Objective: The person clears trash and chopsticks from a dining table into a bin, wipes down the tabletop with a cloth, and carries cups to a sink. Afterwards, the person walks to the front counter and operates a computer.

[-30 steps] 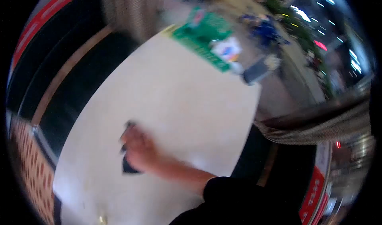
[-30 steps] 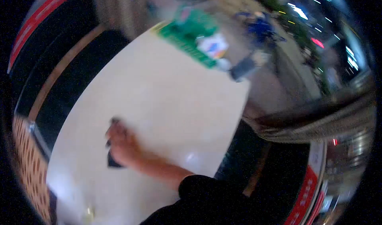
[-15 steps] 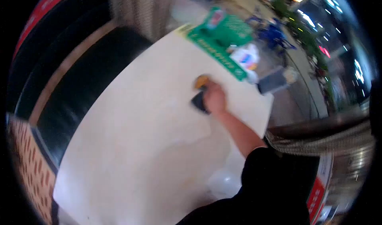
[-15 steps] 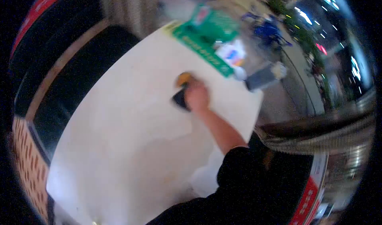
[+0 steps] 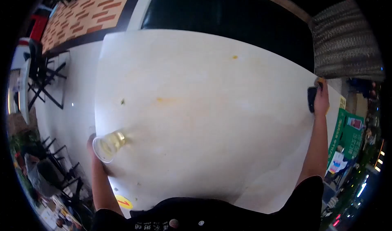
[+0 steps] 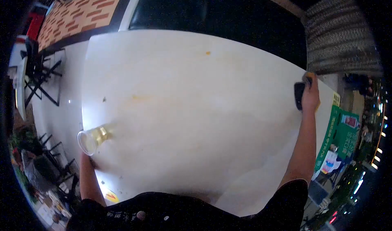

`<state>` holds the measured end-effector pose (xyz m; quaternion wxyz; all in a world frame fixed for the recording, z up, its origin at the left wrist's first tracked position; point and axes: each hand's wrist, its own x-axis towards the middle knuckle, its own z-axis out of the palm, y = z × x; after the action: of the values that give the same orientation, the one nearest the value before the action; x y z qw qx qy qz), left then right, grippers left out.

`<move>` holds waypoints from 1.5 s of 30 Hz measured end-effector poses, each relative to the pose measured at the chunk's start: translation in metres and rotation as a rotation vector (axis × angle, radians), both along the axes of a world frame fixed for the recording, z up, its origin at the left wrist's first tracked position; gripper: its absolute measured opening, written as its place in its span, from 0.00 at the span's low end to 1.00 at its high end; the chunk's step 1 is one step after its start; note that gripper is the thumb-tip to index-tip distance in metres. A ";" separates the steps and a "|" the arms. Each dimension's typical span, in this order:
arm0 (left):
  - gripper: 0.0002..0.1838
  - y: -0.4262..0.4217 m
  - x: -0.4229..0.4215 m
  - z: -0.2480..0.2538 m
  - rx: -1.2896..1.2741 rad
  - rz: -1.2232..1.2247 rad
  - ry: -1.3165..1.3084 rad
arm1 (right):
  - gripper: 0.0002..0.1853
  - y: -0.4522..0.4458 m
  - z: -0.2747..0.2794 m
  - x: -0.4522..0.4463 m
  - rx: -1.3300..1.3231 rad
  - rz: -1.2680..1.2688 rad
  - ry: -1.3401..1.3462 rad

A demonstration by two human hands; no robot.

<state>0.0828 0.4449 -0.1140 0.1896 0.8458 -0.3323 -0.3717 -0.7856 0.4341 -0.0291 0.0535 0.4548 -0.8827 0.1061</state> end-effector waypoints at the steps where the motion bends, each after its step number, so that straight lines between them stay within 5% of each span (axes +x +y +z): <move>1: 0.14 0.004 0.001 -0.001 -0.009 0.043 0.043 | 0.22 -0.024 0.023 0.056 0.116 -0.005 -0.072; 3: 0.14 0.007 -0.001 0.003 -0.128 -0.247 -0.253 | 0.23 -0.049 0.029 0.116 0.141 0.116 -0.062; 6: 0.15 0.007 0.002 -0.002 -0.137 -0.351 -0.433 | 0.25 -0.082 0.005 0.183 0.006 0.379 0.127; 10: 0.15 0.007 -0.015 -0.005 -0.147 -0.253 -0.295 | 0.27 -0.127 0.012 0.320 0.000 0.590 0.131; 13: 0.15 -0.001 -0.046 0.020 -0.155 -0.242 -0.251 | 0.24 -0.159 0.013 0.428 0.024 0.794 -0.121; 18: 0.15 0.007 -0.045 0.017 -0.225 -0.210 -0.115 | 0.20 -0.193 0.002 0.570 -0.262 1.214 -0.237; 20: 0.15 0.016 -0.032 0.014 -0.254 -0.222 -0.072 | 0.18 -0.204 0.005 0.609 -0.103 1.419 -0.415; 22: 0.14 0.024 -0.017 0.014 -0.297 -0.205 -0.026 | 0.14 -0.203 0.019 0.644 0.092 1.320 -0.922; 24: 0.13 0.032 -0.008 0.020 -0.306 -0.190 -0.027 | 0.11 -0.203 0.049 0.657 -0.073 1.280 -1.099; 27: 0.13 0.058 0.008 0.021 -0.237 -0.189 -0.061 | 0.08 -0.196 0.089 0.641 -0.313 1.171 -1.002; 31: 0.12 0.078 0.008 0.027 -0.156 -0.261 -0.185 | 0.14 -0.162 0.138 0.571 -0.583 0.731 -1.149; 34: 0.12 0.082 0.009 0.041 -0.111 -0.302 -0.217 | 0.29 -0.116 0.159 0.480 -0.475 0.388 -1.753; 37: 0.12 0.091 0.024 0.032 -0.158 -0.255 -0.225 | 0.27 -0.050 0.156 0.399 -0.574 0.045 -2.047; 38: 0.12 0.087 0.021 0.044 -0.155 -0.245 -0.238 | 0.25 -0.025 0.148 0.371 -0.528 0.104 -2.146; 41: 0.12 0.070 0.007 0.090 -0.082 -0.352 -0.321 | 0.25 0.026 0.084 0.304 -0.689 -0.191 -1.592; 42: 0.12 0.072 0.011 0.091 -0.082 -0.358 -0.325 | 0.25 0.035 0.057 0.300 -0.694 -0.198 -1.594; 44: 0.12 0.074 0.016 0.088 -0.085 -0.361 -0.345 | 0.28 0.048 0.013 0.291 -0.129 0.124 -0.354; 45: 0.12 0.072 0.015 0.091 -0.091 -0.368 -0.341 | 0.31 0.046 0.000 0.293 -0.020 0.127 -0.190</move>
<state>0.0975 0.5173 -0.0233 0.0980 0.8121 -0.5243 -0.2366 -0.4930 0.4804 -0.0289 -0.0325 0.4971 -0.8521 0.1606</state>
